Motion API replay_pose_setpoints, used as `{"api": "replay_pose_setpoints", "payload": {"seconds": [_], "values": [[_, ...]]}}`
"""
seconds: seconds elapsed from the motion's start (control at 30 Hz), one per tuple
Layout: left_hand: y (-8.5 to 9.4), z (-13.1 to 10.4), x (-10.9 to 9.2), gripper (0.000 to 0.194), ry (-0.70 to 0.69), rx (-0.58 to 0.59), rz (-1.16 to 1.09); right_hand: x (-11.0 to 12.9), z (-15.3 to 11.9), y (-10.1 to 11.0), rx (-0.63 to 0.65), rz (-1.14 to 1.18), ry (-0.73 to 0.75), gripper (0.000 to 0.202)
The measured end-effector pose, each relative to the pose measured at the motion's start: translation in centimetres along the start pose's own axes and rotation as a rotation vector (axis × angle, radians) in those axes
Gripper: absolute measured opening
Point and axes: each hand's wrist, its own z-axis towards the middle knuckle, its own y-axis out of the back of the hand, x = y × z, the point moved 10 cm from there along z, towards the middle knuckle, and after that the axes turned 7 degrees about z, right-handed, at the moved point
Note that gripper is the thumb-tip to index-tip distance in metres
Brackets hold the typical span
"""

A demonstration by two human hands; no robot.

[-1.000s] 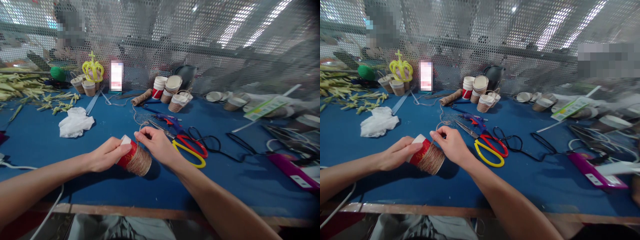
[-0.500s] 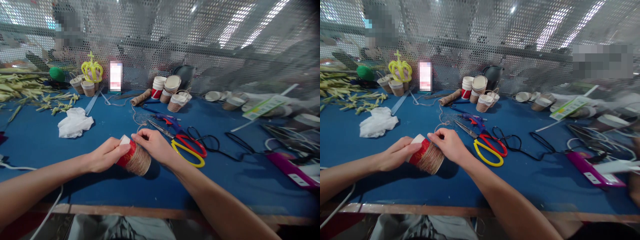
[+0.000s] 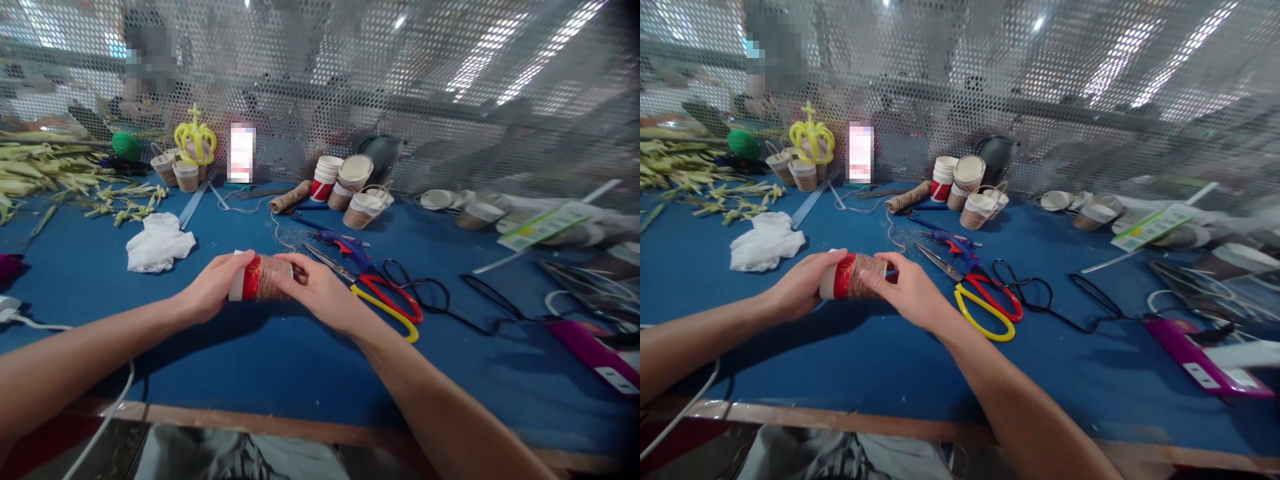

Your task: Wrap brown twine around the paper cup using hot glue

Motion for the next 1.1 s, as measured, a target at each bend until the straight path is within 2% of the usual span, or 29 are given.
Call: {"api": "replay_pose_setpoints", "payload": {"seconds": [0.17, 0.33, 0.73, 0.83, 0.97, 1.1], "values": [[-1.0, -0.3, -1.0, 0.025, -0.11, 0.151, 0.058, 0.6, 0.0, 0.6, -0.043, 0.021, 0.038, 0.043], [-1.1, -0.4, -1.6, 0.03, -0.144, 0.158, 0.149, 0.9, 0.0, 1.0, -0.079, -0.001, 0.06, 0.044], [-1.6, -0.5, -2.0, 0.026, -0.203, 0.227, 0.14, 1.5, -0.3, 1.2, -0.128, -0.021, 0.106, 0.045], [-1.2, -0.3, -2.4, 0.027, -0.184, 0.229, 0.008, 2.6, -0.7, 1.4, -0.178, -0.108, 0.208, 0.045], [-1.0, -0.2, -2.7, 0.022, -0.131, 0.241, -0.118, 5.2, -1.9, 1.0, -0.253, -0.368, 0.421, 0.044], [-0.9, -0.3, -2.6, 0.02, -0.085, 0.217, -0.121, 6.8, -3.1, -0.4, -0.225, -0.545, 0.606, 0.045]]}}
